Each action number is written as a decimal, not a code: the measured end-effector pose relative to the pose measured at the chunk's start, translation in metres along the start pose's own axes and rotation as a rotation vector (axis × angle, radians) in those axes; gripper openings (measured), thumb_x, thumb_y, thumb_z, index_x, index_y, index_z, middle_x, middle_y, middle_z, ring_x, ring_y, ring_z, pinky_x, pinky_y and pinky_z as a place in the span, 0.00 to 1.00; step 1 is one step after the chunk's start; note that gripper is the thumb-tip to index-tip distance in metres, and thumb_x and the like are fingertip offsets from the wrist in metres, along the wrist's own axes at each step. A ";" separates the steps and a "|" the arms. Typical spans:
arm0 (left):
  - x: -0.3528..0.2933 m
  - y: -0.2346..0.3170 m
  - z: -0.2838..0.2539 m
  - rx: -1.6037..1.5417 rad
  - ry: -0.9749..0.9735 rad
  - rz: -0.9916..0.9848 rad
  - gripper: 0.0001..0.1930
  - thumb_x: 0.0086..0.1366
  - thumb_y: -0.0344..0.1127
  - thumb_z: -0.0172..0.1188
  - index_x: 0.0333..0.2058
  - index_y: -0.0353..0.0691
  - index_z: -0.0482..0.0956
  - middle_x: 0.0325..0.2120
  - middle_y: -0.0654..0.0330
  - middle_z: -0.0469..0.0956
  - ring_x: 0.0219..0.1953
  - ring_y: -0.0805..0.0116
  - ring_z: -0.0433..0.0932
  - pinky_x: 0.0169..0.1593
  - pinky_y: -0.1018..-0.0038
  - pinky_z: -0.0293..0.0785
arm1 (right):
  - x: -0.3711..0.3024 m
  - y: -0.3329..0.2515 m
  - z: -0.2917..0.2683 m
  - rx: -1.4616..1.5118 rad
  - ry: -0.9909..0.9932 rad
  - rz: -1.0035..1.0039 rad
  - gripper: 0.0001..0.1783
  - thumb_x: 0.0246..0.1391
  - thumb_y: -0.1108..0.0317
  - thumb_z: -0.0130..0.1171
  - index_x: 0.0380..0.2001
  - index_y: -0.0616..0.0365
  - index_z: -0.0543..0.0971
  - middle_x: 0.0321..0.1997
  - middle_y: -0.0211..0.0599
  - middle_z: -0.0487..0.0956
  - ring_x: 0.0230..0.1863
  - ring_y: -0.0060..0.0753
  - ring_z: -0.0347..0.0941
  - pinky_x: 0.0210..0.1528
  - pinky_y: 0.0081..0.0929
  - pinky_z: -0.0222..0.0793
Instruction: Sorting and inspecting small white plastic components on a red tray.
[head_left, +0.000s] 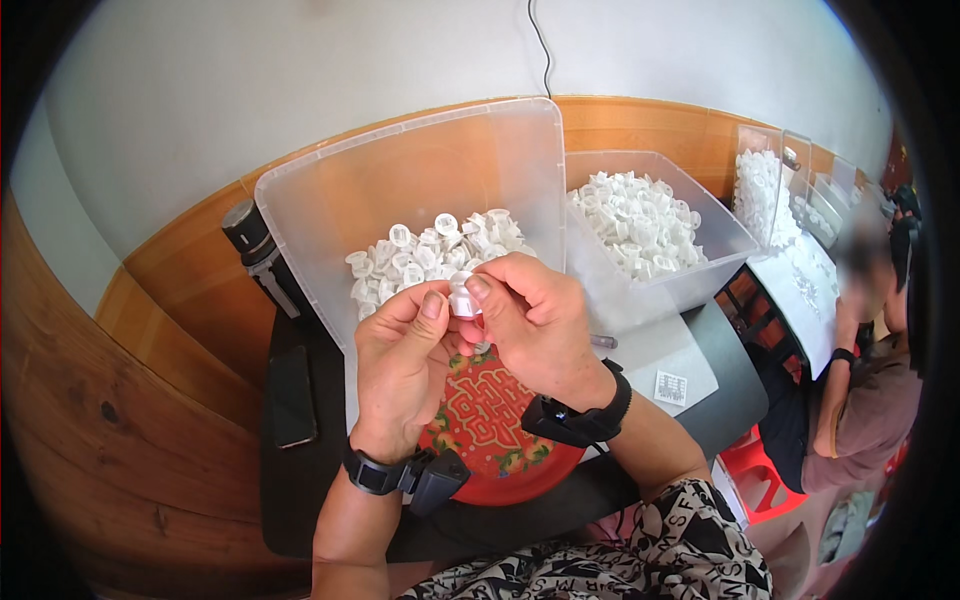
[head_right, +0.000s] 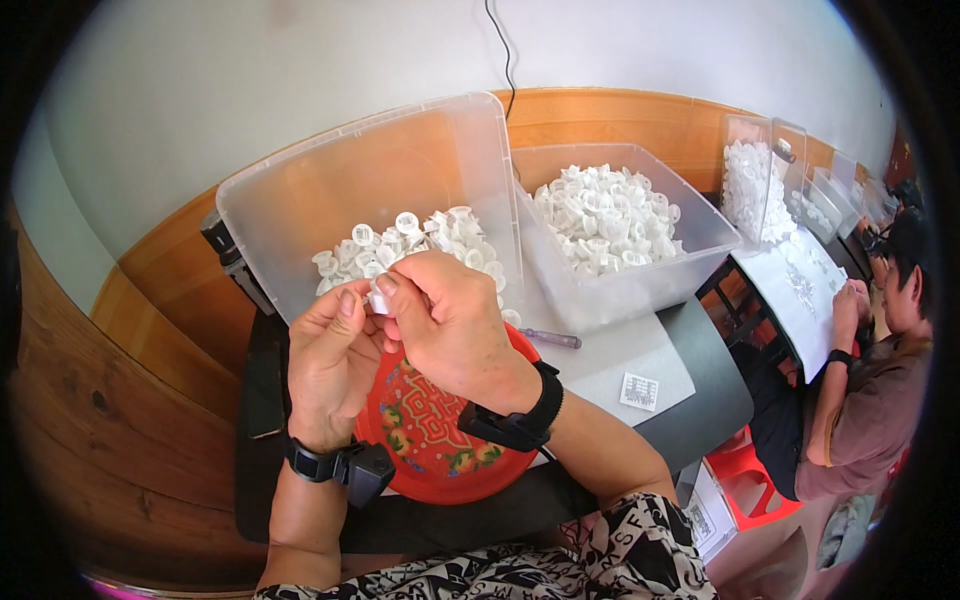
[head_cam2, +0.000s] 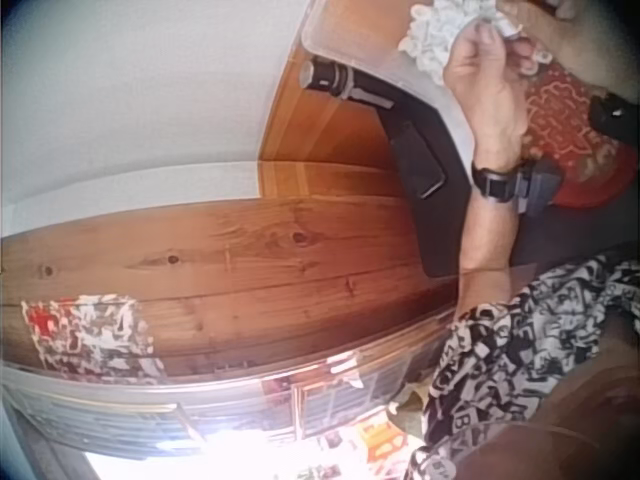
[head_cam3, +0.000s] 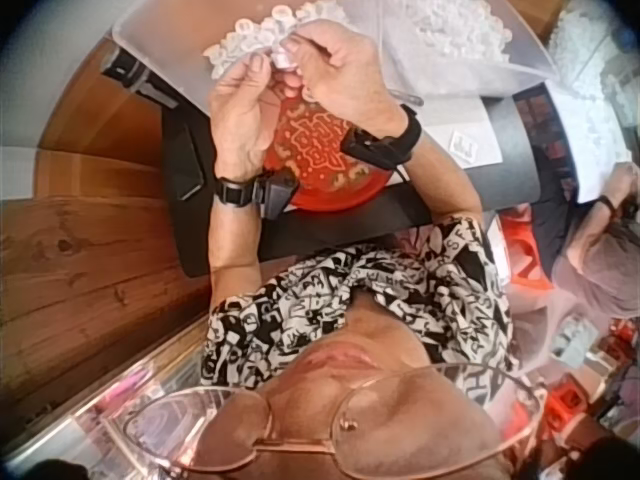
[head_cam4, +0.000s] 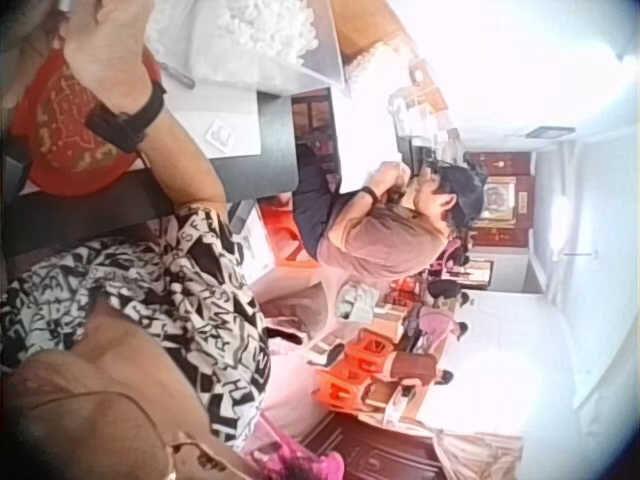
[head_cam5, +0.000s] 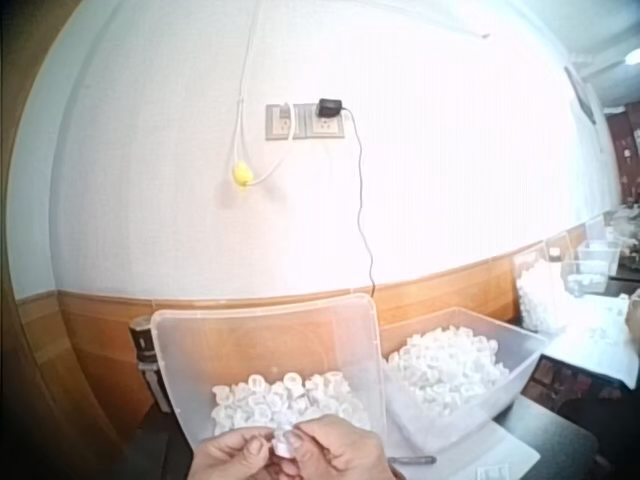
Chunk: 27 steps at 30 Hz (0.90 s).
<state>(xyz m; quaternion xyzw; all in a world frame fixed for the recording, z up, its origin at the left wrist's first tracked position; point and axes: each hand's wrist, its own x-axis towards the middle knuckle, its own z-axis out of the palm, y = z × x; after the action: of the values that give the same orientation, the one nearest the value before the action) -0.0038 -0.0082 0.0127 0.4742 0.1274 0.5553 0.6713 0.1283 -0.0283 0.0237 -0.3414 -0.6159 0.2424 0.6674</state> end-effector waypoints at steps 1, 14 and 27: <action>0.000 0.000 0.000 0.012 -0.002 0.002 0.11 0.64 0.32 0.51 0.40 0.30 0.73 0.29 0.54 0.77 0.29 0.68 0.76 0.32 0.77 0.71 | 0.000 0.000 0.000 0.001 0.001 0.001 0.04 0.52 0.76 0.52 0.26 0.67 0.72 0.21 0.36 0.72 0.18 0.20 0.70 0.19 0.18 0.64; 0.000 -0.001 0.006 -0.016 0.020 0.002 0.12 0.62 0.31 0.53 0.42 0.28 0.73 0.29 0.55 0.76 0.30 0.69 0.75 0.34 0.77 0.71 | 0.005 -0.001 -0.007 0.019 -0.036 -0.003 0.02 0.51 0.79 0.52 0.29 0.67 0.74 0.24 0.36 0.73 0.22 0.19 0.72 0.22 0.19 0.67; -0.002 0.001 0.008 1.006 0.060 0.839 0.15 0.48 0.21 0.64 0.37 0.31 0.75 0.36 0.50 0.73 0.33 0.65 0.75 0.35 0.76 0.72 | 0.013 -0.018 -0.022 0.343 -0.243 0.318 0.13 0.54 0.73 0.52 0.41 0.68 0.75 0.26 0.32 0.76 0.25 0.16 0.70 0.26 0.14 0.66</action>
<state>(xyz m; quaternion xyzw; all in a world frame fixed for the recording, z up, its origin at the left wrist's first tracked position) -0.0002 -0.0142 0.0169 0.7240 0.1943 0.6557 0.0901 0.1498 -0.0341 0.0452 -0.2842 -0.5802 0.4843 0.5900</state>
